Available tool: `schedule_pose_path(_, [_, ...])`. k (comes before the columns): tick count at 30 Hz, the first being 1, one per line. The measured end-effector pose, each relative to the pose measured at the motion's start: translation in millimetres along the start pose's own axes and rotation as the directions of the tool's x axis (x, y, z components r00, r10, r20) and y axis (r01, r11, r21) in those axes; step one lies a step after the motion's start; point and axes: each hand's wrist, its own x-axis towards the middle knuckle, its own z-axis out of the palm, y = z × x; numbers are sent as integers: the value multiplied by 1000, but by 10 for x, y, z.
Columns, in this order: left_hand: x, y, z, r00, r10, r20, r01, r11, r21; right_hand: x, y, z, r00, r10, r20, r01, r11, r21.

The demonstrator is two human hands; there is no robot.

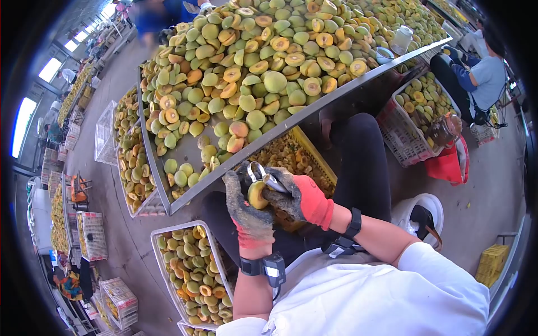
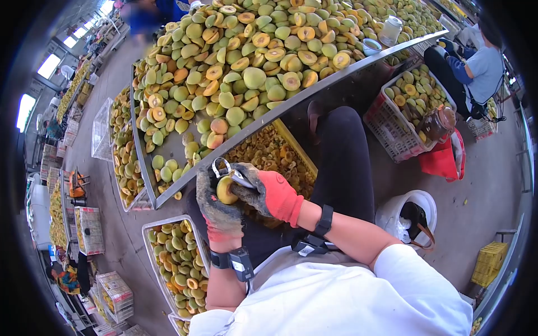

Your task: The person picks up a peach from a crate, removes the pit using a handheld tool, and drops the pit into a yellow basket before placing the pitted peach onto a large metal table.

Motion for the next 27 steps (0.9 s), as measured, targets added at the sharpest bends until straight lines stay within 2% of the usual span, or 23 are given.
schedule_pose_path(1, [-3, 6, 10, 983, -182, -22, 168, 943, -288, 1, -33, -9, 1000, 11, 22, -10, 999, -35])
schedule_pose_path(2, [-7, 23, 31, 935, -355, 9, 301, 778, -552, 6, -51, -11, 999, 22, 46, -18, 997, -70])
schedule_pose_path(3, [-46, 53, 79, 937, -344, -67, 263, 817, -514, 10, -48, -3, 999, 22, 48, -19, 997, -72])
schedule_pose_path(5, [-55, -61, 71, 937, -338, -85, 253, 828, -500, 18, -35, 17, 980, 198, 36, -195, 979, -59])
schedule_pose_path(8, [-72, 45, 144, 918, -367, -148, 249, 826, -505, 47, -28, -6, 965, 254, 68, -250, 966, -59])
schedule_pose_path(10, [-93, 38, 117, 948, -265, -176, 218, 943, -250, 32, -31, 8, 965, 249, 77, -243, 967, -79])
schedule_pose_path(11, [-95, 60, 112, 937, -313, -156, 251, 912, -323, 41, -35, -2, 968, 237, 77, -229, 968, -104])
schedule_pose_path(13, [-50, 279, 214, 913, -389, -122, 275, 808, -522, -2, -3, 48, 999, 43, 17, -42, 996, -74])
schedule_pose_path(14, [-21, -76, 82, 895, -443, -49, 323, 719, -615, -6, -12, 70, 999, -35, -22, 33, 995, -94])
schedule_pose_path(16, [42, -21, 30, 891, -454, -25, 275, 582, -765, -60, 66, -4, 989, 76, 129, -55, 986, -158])
schedule_pose_path(18, [197, -355, -228, 915, -404, -6, 173, 403, -899, -40, 13, -40, 996, 33, 86, -15, 979, -202])
schedule_pose_path(19, [211, -228, -260, 918, -396, 16, 176, 371, -912, -16, 80, -34, 885, 461, -68, -387, 808, 445])
schedule_pose_path(20, [245, -271, -326, 937, -349, -11, 162, 462, -872, -27, 182, -12, 588, 802, 102, -403, 181, 897])
schedule_pose_path(21, [235, -331, -364, 946, -325, -5, 157, 472, -868, -85, 386, -10, 686, 728, 4, -360, 334, 871])
schedule_pose_path(22, [246, -329, -372, 951, -308, -4, 153, 484, -861, -82, 191, -44, 659, 751, 39, -321, 235, 917])
schedule_pose_path(23, [229, -321, -365, 943, -333, -17, 159, 492, -856, -119, 80, -95, 878, 469, -98, -371, 794, 481])
schedule_pose_path(24, [201, -205, -310, 921, -388, -27, 170, 463, -870, -145, -17, -111, 993, 109, 38, -103, 985, -140])
schedule_pose_path(25, [190, -150, -272, 911, -413, -12, 203, 472, -858, -120, -161, -74, 992, 64, 107, -24, 941, -337])
schedule_pose_path(27, [178, -164, -274, 900, -437, -6, 229, 484, -845, -151, -215, 12, 980, 107, 169, -42, 936, -348])
